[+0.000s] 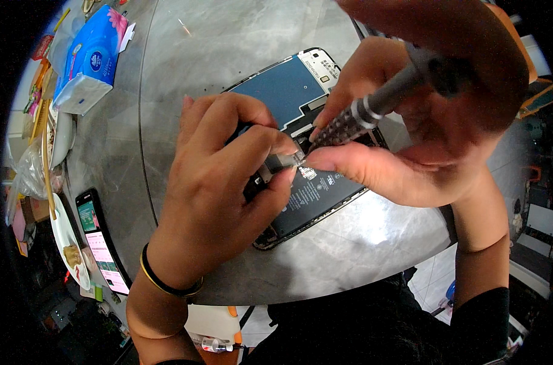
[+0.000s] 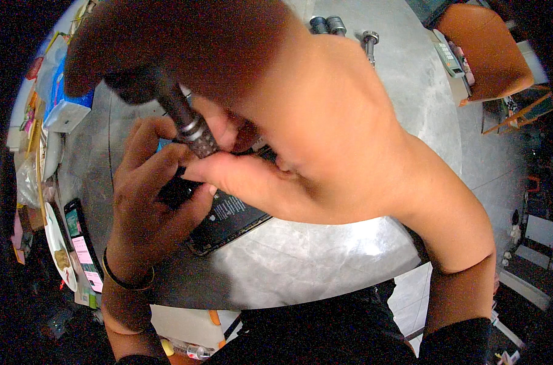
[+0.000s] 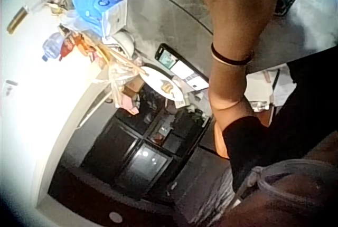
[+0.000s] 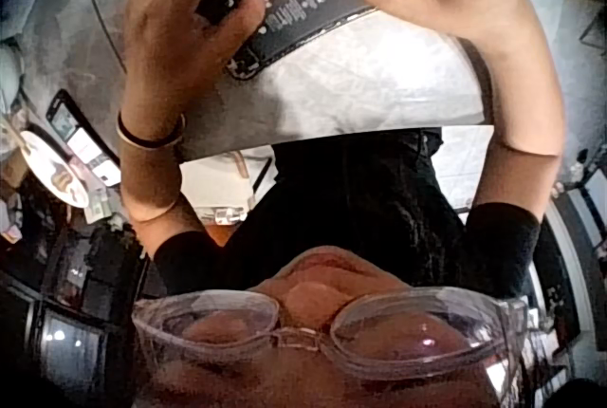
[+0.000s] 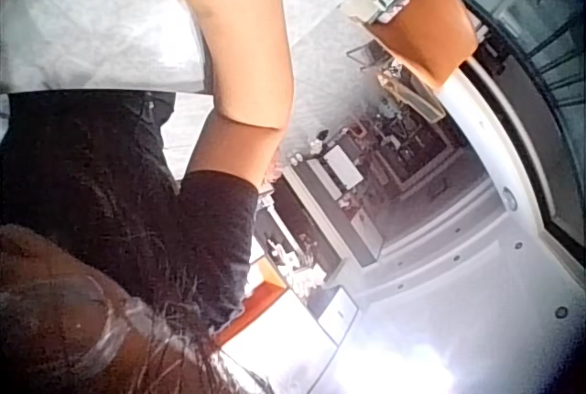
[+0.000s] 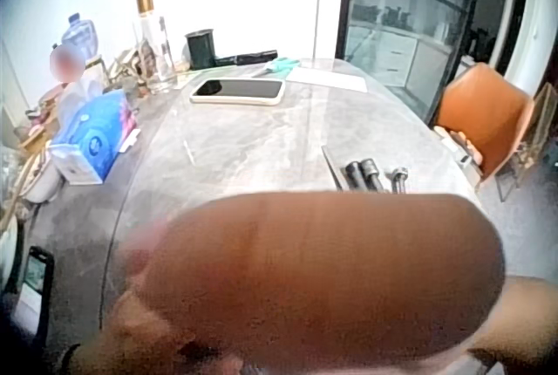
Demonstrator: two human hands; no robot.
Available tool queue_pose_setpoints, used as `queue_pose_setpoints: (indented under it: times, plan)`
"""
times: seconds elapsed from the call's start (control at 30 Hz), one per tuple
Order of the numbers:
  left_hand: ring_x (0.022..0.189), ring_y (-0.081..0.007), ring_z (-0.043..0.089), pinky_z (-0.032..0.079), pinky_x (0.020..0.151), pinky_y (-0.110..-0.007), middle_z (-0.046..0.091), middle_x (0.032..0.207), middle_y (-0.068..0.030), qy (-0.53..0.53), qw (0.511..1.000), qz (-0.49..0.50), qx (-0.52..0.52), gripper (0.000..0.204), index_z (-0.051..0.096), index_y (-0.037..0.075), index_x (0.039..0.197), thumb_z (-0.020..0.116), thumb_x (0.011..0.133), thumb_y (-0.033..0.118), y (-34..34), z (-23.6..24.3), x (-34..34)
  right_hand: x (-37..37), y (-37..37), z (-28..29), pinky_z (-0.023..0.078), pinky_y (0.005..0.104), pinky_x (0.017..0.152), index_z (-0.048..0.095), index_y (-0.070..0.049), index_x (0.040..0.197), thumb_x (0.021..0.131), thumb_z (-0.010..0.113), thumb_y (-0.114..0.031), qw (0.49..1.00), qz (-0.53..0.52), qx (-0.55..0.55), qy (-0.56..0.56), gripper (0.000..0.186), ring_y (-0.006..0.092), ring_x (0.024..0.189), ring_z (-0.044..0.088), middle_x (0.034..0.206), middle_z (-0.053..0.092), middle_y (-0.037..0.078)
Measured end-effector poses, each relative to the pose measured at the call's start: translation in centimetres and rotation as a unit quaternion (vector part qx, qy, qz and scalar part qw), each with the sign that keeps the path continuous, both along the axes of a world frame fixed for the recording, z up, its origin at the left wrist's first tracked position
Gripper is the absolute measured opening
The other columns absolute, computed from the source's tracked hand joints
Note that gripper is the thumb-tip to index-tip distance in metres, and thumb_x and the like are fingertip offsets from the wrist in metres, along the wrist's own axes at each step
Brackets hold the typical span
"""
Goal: The person unscrews and removes internal components from a smartphone using a screwdriver and tweezers.
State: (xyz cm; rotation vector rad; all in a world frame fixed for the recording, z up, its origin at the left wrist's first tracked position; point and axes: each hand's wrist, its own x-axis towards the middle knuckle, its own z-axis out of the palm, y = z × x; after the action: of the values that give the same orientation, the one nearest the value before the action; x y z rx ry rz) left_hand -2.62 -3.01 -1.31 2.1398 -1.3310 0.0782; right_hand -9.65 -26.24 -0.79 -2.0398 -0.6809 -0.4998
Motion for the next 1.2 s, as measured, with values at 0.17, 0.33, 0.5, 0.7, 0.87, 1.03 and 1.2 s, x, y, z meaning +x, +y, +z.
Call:
queue_pose_setpoints:
  times: [0.17,0.33,0.5,0.7,0.87,1.03,1.2]
  plan:
    - [0.091,-0.0312,0.055,0.045,0.077,-0.036,0.054,0.1,-0.0133,0.01,1.0,0.009,0.009,0.027,0.056,0.003,0.086,0.07,0.063,0.006,0.06,0.06,-0.15,0.24,0.16,-0.17,0.049,0.039,0.07,0.049,-0.007,0.116,0.08,0.067,-0.008,1.0,0.006,0.0,0.006,0.041,0.0335,0.082,0.06,0.095,0.061,0.016]
    - [0.089,-0.0323,0.054,0.045,0.076,-0.037,0.053,0.098,-0.0136,0.009,1.0,0.002,0.006,0.026,0.056,0.003,0.086,0.07,0.064,0.006,0.11,-0.05,-0.01,0.33,0.28,-0.13,0.049,0.0397,0.071,0.051,-0.006,0.116,0.08,0.067,-0.009,1.0,0.007,-0.001,0.01,0.04,0.0343,0.083,0.06,0.095,0.061,0.016]
    - [0.105,-0.0375,0.054,0.044,0.089,-0.041,0.055,0.113,-0.0185,0.019,0.999,0.013,0.04,0.026,0.06,0.004,0.089,0.071,0.065,0.007,0.28,0.3,-0.25,0.41,0.49,-0.37,0.048,0.0405,0.071,0.052,-0.006,0.115,0.08,0.067,-0.01,1.0,0.014,0.0,0.014,0.038,0.0351,0.083,0.06,0.096,0.061,0.016]
    - [0.12,-0.0412,0.049,0.038,0.099,-0.045,0.052,0.126,-0.0225,0.006,0.999,0.007,0.036,0.027,0.062,0.004,0.092,0.072,0.067,0.007,0.36,0.15,-0.13,0.63,1.0,-0.6,0.048,0.0414,0.072,0.054,-0.006,0.114,0.08,0.066,-0.01,0.999,0.022,0.004,0.023,0.037,0.0361,0.084,0.059,0.097,0.061,0.016]
    - [0.12,-0.0414,0.049,0.038,0.1,-0.045,0.053,0.125,-0.0222,0.012,1.0,0.006,0.021,0.03,0.063,0.004,0.097,0.072,0.068,0.007,0.21,-0.14,-0.05,0.62,0.73,-0.68,0.047,0.0422,0.073,0.055,-0.006,0.114,0.079,0.066,-0.011,1.0,0.022,0.002,0.02,0.036,0.0369,0.085,0.059,0.098,0.061,0.016]
    - [0.119,-0.0406,0.049,0.038,0.1,-0.044,0.054,0.124,-0.0214,0.021,0.999,0.011,0.027,0.036,0.063,0.003,0.103,0.07,0.068,0.006,0.25,0.07,-0.15,0.5,0.67,-0.74,0.047,0.043,0.073,0.057,-0.006,0.113,0.079,0.066,-0.011,0.999,0.027,0.002,0.018,0.035,0.0377,0.085,0.059,0.098,0.061,0.016]
    - [0.117,-0.0395,0.051,0.04,0.097,-0.043,0.054,0.122,-0.0205,0.008,1.0,0.006,0.019,0.037,0.063,0.003,0.103,0.07,0.067,0.006,0.06,0.07,-0.04,0.54,0.97,-0.6,0.046,0.0437,0.074,0.058,-0.006,0.112,0.079,0.066,-0.012,0.999,0.038,0.0,0.032,0.034,0.0385,0.086,0.058,0.099,0.061,0.016]
